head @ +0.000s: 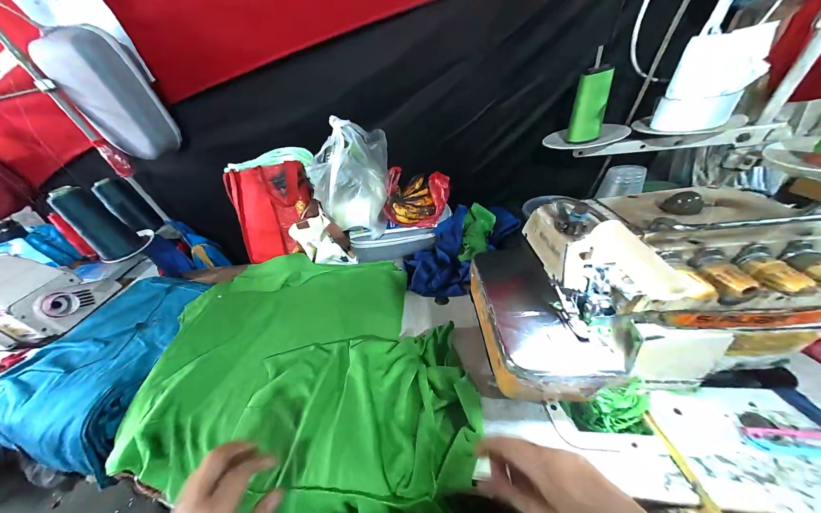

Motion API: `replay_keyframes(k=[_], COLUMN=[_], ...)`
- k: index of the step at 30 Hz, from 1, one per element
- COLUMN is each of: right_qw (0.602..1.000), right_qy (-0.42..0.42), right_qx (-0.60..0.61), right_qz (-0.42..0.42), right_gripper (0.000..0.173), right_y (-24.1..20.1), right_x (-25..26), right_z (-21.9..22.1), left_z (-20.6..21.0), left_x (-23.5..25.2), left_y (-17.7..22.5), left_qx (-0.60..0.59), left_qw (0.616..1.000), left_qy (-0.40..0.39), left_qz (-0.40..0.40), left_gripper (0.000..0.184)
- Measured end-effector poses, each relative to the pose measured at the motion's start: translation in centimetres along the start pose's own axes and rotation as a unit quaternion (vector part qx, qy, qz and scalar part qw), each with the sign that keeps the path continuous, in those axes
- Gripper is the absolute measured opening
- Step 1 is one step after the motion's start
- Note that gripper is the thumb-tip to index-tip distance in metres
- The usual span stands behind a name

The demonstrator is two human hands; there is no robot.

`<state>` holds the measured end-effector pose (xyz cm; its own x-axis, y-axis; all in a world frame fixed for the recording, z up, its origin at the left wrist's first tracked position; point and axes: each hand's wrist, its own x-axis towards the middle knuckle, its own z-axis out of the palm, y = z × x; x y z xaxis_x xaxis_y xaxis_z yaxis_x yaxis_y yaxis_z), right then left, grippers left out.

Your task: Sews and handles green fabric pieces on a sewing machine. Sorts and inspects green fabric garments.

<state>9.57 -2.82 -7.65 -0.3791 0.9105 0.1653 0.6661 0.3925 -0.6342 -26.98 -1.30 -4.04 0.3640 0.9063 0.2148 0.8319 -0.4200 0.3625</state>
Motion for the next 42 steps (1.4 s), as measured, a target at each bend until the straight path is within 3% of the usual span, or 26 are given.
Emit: replay_keyframes(k=[2, 4, 6, 7, 9, 10, 14, 16, 18, 20, 23, 25, 29, 31, 33, 35, 36, 40, 42], right_qw=[0.987, 0.974, 0.969, 0.969, 0.946, 0.937, 0.952, 0.954, 0.935, 0.909, 0.907, 0.919, 0.949, 0.938, 0.923, 0.919, 0.92, 0.928, 0.932], right_qy=[0.112, 0.048, 0.016, 0.057, 0.222, 0.25, 0.161, 0.189, 0.28, 0.329, 0.331, 0.337, 0.306, 0.292, 0.272, 0.252, 0.239, 0.245, 0.257], right_qx=[-0.111, -0.179, -0.191, -0.192, -0.223, -0.228, -0.137, -0.131, -0.183, -0.242, -0.254, -0.203, 0.067, 0.178, 0.264, 0.288, 0.293, 0.262, 0.239], right_qz=[0.034, 0.129, 0.159, 0.148, 0.083, 0.087, 0.219, 0.192, 0.116, 0.085, 0.05, 0.029, 0.039, 0.053, 0.063, 0.091, 0.107, 0.103, 0.087], right_gripper=[0.037, 0.045, 0.035, 0.028, 0.012, 0.011, 0.029, 0.033, 0.037, 0.044, 0.028, 0.017, 0.017, 0.014, 0.011, 0.016, 0.019, 0.024, 0.023], right_y=[1.2, 1.4, 2.0, 2.7, 4.9, 5.4, 3.2, 3.6, 5.8, 7.3, 7.7, 7.7, 7.3, 7.0, 6.8, 6.6, 6.5, 6.2, 6.3], right_x=[3.4, 5.6, 5.5, 4.3, 1.3, -0.4, -5.3, -5.4, -3.9, -1.9, -0.5, -0.6, -1.6, -1.6, -1.7, -1.9, -2.1, -2.4, -2.2], right_z=[1.4, 2.1, 3.0, 3.6, 4.5, 4.1, 0.3, 0.2, 1.6, 3.0, 4.3, 4.4, 3.1, 3.0, 3.1, 3.0, 2.8, 3.1, 3.6], left_z=[3.3, 6.9, 9.2, 9.8, 10.6, 11.0, 11.8, 11.8, 11.6, 12.1, 14.2, 15.5, 14.1, 12.7, 11.9, 12.0, 12.3, 14.2, 15.2], left_x=[5.6, 10.9, 14.4, 15.2, 15.3, 14.9, 14.4, 14.2, 14.3, 13.8, 13.1, 12.8, 11.7, 10.4, 8.9, 8.3, 8.5, 13.4, 16.3], left_y=[2.3, 2.8, 1.7, 0.7, -1.6, -2.4, -2.7, -1.6, 1.6, 5.8, 9.3, 9.4, 11.0, 13.1, 14.8, 15.3, 15.1, 12.2, 11.3], left_qx=[-0.002, 0.026, 0.06, 0.08, 0.084, 0.078, 0.062, 0.083, 0.091, 0.056, -0.028, -0.085, -0.19, -0.195, -0.187, -0.18, -0.17, -0.112, -0.092], left_qw=[0.996, 0.992, 0.996, 0.997, 0.995, 0.995, 0.996, 0.988, 0.975, 0.982, 0.999, 0.995, 0.962, 0.959, 0.964, 0.957, 0.959, 0.978, 0.989], left_qy=[0.042, 0.07, 0.031, 0.0, -0.037, -0.021, 0.062, 0.129, 0.183, 0.153, 0.034, 0.046, 0.169, 0.134, 0.026, -0.098, -0.101, 0.069, 0.027], left_qz=[0.078, 0.104, 0.056, 0.014, -0.048, -0.05, -0.028, 0.018, 0.087, 0.091, 0.004, -0.017, 0.104, 0.158, 0.188, 0.204, 0.203, 0.159, 0.116], left_gripper=[0.028, 0.029, 0.036, 0.041, 0.056, 0.06, 0.059, 0.049, 0.032, 0.028, 0.036, 0.027, 0.021, 0.02, 0.02, 0.025, 0.025, 0.027, 0.037])
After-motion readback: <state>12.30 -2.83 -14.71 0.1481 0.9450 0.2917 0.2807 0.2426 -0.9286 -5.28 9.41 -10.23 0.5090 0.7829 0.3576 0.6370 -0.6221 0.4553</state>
